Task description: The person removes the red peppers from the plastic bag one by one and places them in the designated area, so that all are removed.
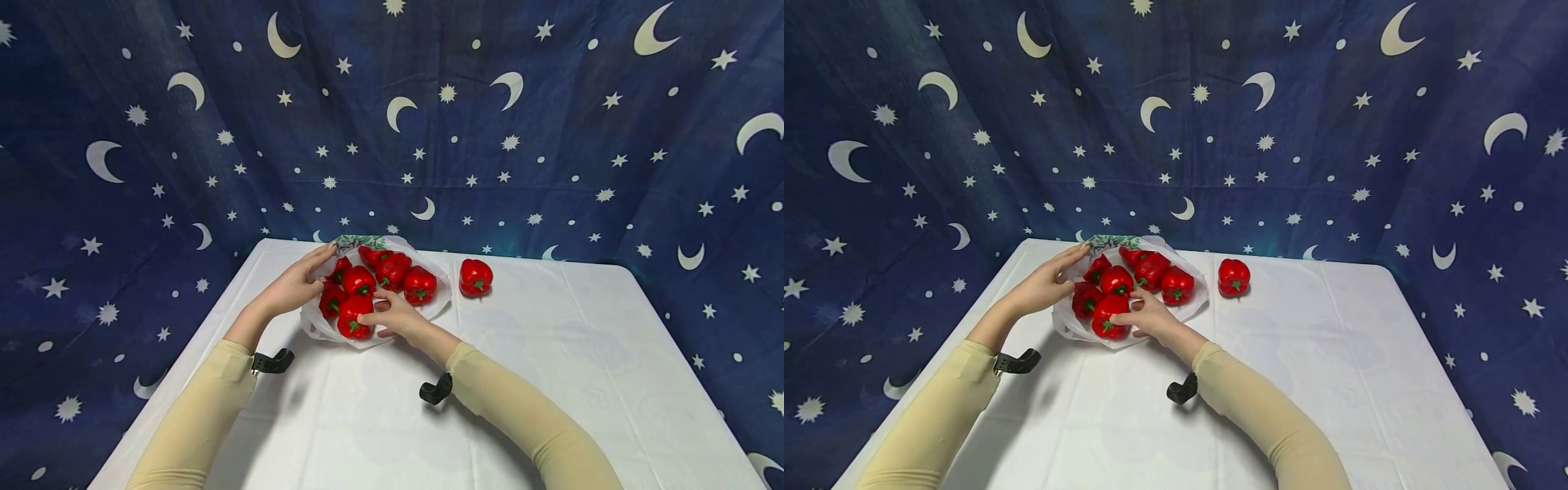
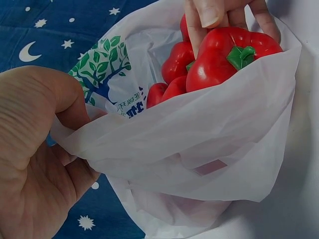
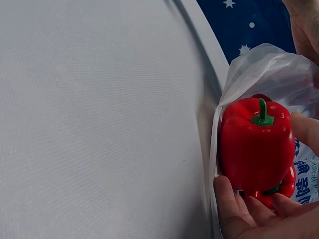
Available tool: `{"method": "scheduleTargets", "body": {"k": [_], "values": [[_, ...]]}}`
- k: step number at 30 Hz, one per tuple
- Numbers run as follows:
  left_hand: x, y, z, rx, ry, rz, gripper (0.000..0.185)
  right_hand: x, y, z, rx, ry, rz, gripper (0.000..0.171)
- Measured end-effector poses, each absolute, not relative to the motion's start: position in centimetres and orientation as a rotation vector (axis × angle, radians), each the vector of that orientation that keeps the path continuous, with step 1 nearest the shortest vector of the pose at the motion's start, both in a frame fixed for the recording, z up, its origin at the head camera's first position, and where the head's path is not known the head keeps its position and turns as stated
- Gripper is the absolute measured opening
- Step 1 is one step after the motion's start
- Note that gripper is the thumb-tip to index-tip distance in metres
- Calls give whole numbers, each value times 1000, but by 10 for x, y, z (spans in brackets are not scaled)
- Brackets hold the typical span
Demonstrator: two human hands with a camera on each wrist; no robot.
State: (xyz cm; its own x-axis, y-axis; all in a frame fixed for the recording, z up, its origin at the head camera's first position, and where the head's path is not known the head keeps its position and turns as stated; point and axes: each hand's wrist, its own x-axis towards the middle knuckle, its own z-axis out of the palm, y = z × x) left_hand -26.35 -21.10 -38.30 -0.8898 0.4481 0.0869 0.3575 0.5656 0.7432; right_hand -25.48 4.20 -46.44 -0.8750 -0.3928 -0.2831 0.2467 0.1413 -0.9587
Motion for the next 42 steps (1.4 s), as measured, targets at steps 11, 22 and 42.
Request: {"method": "scheduleTargets", "body": {"k": [11, 22, 42], "values": [[-263, -212, -384, 691, 2672, 1235, 77, -256, 40, -472, -186, 1970, -1768, 86], [-264, -213, -383, 662, 2646, 1267, 75, -259, 40, -475, -209, 1948, -1790, 84], [-266, -212, -381, 659, 2657, 1231, 76, -278, 59, -480, -379, 1993, -1698, 75]]}}
